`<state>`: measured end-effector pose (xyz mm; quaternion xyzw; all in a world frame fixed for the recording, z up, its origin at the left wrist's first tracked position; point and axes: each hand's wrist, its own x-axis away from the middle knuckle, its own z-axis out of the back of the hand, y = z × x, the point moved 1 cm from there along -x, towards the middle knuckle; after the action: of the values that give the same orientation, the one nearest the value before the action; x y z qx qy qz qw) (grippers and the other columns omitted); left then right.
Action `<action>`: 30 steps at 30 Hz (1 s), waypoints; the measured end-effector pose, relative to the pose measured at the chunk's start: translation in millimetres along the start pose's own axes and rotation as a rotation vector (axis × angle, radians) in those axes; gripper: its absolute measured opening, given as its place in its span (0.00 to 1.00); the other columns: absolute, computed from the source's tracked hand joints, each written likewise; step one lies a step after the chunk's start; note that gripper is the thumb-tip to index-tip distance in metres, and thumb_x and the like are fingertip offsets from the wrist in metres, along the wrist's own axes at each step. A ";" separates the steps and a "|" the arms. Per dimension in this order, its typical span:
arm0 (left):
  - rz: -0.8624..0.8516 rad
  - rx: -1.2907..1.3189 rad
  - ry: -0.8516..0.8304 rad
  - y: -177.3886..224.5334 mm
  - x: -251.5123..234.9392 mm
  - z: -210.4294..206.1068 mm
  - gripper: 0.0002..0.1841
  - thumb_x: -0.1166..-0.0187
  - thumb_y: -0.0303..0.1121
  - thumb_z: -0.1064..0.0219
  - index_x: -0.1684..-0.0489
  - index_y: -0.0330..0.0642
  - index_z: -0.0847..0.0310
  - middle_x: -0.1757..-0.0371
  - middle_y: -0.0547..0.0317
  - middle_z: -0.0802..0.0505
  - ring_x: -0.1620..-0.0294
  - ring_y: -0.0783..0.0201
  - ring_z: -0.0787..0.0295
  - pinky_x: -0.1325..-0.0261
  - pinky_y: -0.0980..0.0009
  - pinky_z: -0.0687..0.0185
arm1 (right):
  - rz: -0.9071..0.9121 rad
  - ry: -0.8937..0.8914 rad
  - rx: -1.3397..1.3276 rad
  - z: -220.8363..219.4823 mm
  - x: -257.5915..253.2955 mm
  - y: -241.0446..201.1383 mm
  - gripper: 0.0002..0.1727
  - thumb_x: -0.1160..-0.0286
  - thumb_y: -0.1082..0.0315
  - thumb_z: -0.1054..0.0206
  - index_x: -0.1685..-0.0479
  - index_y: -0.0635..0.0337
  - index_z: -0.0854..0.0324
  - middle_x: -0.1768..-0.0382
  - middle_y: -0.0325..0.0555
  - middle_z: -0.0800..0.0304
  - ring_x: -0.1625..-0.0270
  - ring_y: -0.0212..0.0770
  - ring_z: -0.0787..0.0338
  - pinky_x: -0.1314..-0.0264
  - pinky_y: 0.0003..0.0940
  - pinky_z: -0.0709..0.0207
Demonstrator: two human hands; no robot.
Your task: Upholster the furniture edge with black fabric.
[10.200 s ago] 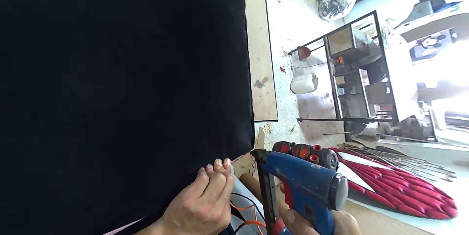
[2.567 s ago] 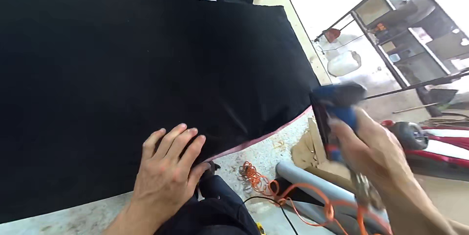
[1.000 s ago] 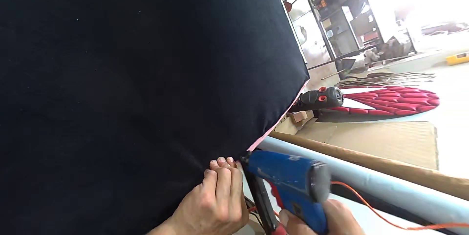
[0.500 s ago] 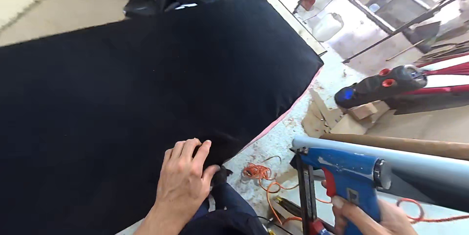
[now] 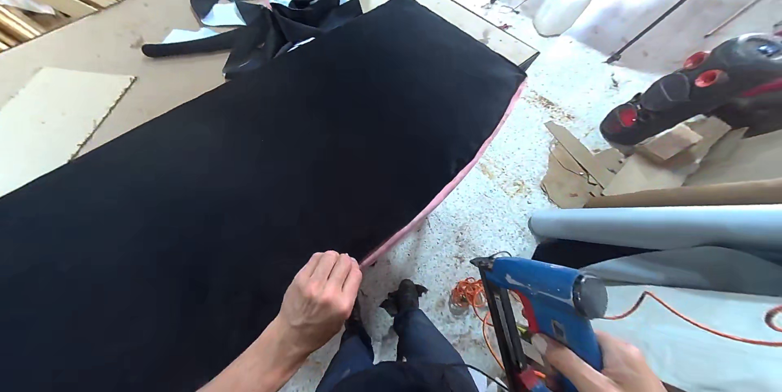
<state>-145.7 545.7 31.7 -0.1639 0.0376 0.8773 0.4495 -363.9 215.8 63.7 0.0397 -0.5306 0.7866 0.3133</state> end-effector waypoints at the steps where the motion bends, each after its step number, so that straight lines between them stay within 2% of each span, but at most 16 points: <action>1: 0.035 0.008 0.019 1.0 1.1 -1.3 0.08 0.23 0.25 0.37 0.62 0.42 0.09 0.65 0.57 0.05 0.60 0.58 0.05 0.55 0.65 0.10 | -0.001 0.026 0.008 -2.9 6.5 3.0 0.12 0.44 0.60 0.27 0.65 0.57 0.14 0.82 0.38 0.13 0.81 0.38 0.11 0.77 0.40 0.15; 4: 0.256 0.050 0.045 6.1 -5.0 12.3 0.09 0.22 0.38 0.32 0.63 0.47 0.08 0.63 0.58 0.04 0.59 0.60 0.04 0.56 0.66 0.11 | -0.027 0.058 -0.035 -14.1 19.2 5.7 0.11 0.44 0.65 0.29 0.65 0.61 0.16 0.84 0.37 0.14 0.81 0.35 0.11 0.75 0.36 0.15; 6: 0.364 0.138 -0.012 10.7 -10.4 29.7 0.16 0.23 0.48 0.28 0.53 0.46 0.06 0.61 0.55 0.05 0.60 0.56 0.05 0.58 0.62 0.10 | -0.057 0.062 -0.055 -21.9 26.7 6.1 0.10 0.43 0.66 0.30 0.64 0.62 0.17 0.84 0.37 0.14 0.80 0.35 0.11 0.74 0.35 0.15; 7: 0.392 0.189 -0.058 10.7 -11.9 36.0 0.17 0.24 0.48 0.27 0.49 0.45 0.06 0.63 0.54 0.06 0.63 0.54 0.06 0.60 0.60 0.11 | -0.066 0.063 -0.057 -25.2 30.3 6.0 0.10 0.43 0.67 0.30 0.64 0.62 0.17 0.84 0.37 0.14 0.80 0.35 0.11 0.74 0.35 0.15; 8: 0.412 0.237 -0.112 8.9 -14.4 42.5 0.16 0.23 0.45 0.27 0.50 0.44 0.06 0.66 0.53 0.06 0.65 0.54 0.07 0.61 0.59 0.11 | -0.069 0.065 -0.062 -28.1 33.5 5.4 0.09 0.43 0.67 0.30 0.65 0.62 0.17 0.84 0.37 0.14 0.81 0.35 0.11 0.75 0.35 0.15; 10: 0.384 0.240 -0.151 4.7 -22.4 56.4 0.08 0.24 0.36 0.28 0.61 0.42 0.07 0.71 0.53 0.09 0.69 0.53 0.09 0.66 0.58 0.12 | -0.073 0.067 -0.079 -33.0 38.6 5.6 0.09 0.43 0.67 0.29 0.66 0.61 0.17 0.84 0.37 0.14 0.81 0.36 0.11 0.75 0.35 0.15; 12: 0.228 0.123 -0.041 3.3 -30.5 64.5 0.03 0.30 0.29 0.26 0.71 0.40 0.11 0.77 0.53 0.14 0.75 0.53 0.12 0.75 0.60 0.18 | -0.067 0.066 -0.087 -36.6 40.8 7.2 0.09 0.44 0.66 0.29 0.67 0.60 0.16 0.84 0.38 0.14 0.80 0.37 0.11 0.75 0.36 0.15; 13: 0.131 0.082 0.024 3.9 -31.7 64.7 0.03 0.31 0.27 0.27 0.72 0.39 0.12 0.77 0.54 0.15 0.76 0.54 0.14 0.75 0.61 0.21 | -0.069 0.057 -0.090 -37.7 41.3 7.2 0.09 0.44 0.65 0.28 0.66 0.59 0.16 0.83 0.38 0.13 0.80 0.38 0.11 0.75 0.37 0.15; 14: 0.049 0.070 0.066 5.0 -29.4 61.7 0.02 0.30 0.26 0.28 0.69 0.39 0.10 0.74 0.54 0.11 0.73 0.55 0.12 0.72 0.62 0.19 | -0.069 0.049 -0.090 -38.6 41.4 6.3 0.10 0.43 0.64 0.27 0.65 0.59 0.16 0.83 0.38 0.13 0.80 0.38 0.11 0.75 0.38 0.14; 16: -0.020 0.072 0.091 5.3 -17.3 46.7 0.07 0.28 0.24 0.30 0.58 0.42 0.06 0.60 0.56 0.04 0.60 0.56 0.07 0.58 0.64 0.14 | -0.051 0.042 -0.079 -39.5 41.1 6.1 0.11 0.43 0.62 0.27 0.65 0.58 0.15 0.82 0.38 0.13 0.79 0.38 0.10 0.74 0.38 0.13; 18: 0.014 0.105 0.105 5.4 -7.9 34.0 0.10 0.26 0.25 0.31 0.54 0.45 0.05 0.49 0.57 0.03 0.47 0.56 0.06 0.44 0.64 0.11 | -0.051 0.040 -0.069 -39.4 42.9 6.0 0.11 0.42 0.61 0.27 0.64 0.57 0.15 0.81 0.39 0.12 0.79 0.39 0.10 0.74 0.40 0.13; 19: 0.050 0.127 0.105 7.2 -6.4 29.9 0.09 0.25 0.25 0.31 0.54 0.45 0.05 0.48 0.57 0.03 0.44 0.56 0.06 0.40 0.64 0.11 | -0.062 0.035 -0.067 -39.1 44.0 4.6 0.11 0.42 0.61 0.27 0.64 0.57 0.14 0.81 0.39 0.11 0.79 0.40 0.09 0.74 0.40 0.13; 22: 0.136 0.166 0.088 12.5 -7.4 18.4 0.11 0.27 0.26 0.29 0.51 0.42 0.05 0.55 0.54 0.03 0.51 0.56 0.04 0.46 0.66 0.09 | -0.080 0.031 -0.016 -38.4 44.1 1.2 0.12 0.43 0.61 0.26 0.63 0.56 0.14 0.81 0.39 0.11 0.78 0.40 0.09 0.74 0.41 0.12; 24: 0.097 0.202 0.103 7.8 -4.5 9.0 0.09 0.27 0.26 0.29 0.53 0.42 0.06 0.59 0.55 0.04 0.56 0.58 0.04 0.51 0.68 0.09 | -0.075 0.037 0.049 -39.7 44.9 -1.7 0.12 0.45 0.60 0.25 0.63 0.56 0.13 0.80 0.37 0.10 0.77 0.38 0.09 0.73 0.40 0.12; 30: -0.011 0.312 0.171 0.5 1.9 -9.1 0.10 0.27 0.25 0.31 0.53 0.44 0.07 0.59 0.60 0.04 0.58 0.63 0.05 0.53 0.72 0.11 | -0.069 0.050 0.151 -41.3 51.4 -34.0 0.11 0.44 0.62 0.25 0.68 0.59 0.14 0.81 0.35 0.11 0.76 0.31 0.09 0.71 0.33 0.14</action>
<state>-144.7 544.9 22.4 -0.1665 0.2107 0.8410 0.4696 -375.8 282.7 93.6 0.0617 -0.4600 0.8139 0.3494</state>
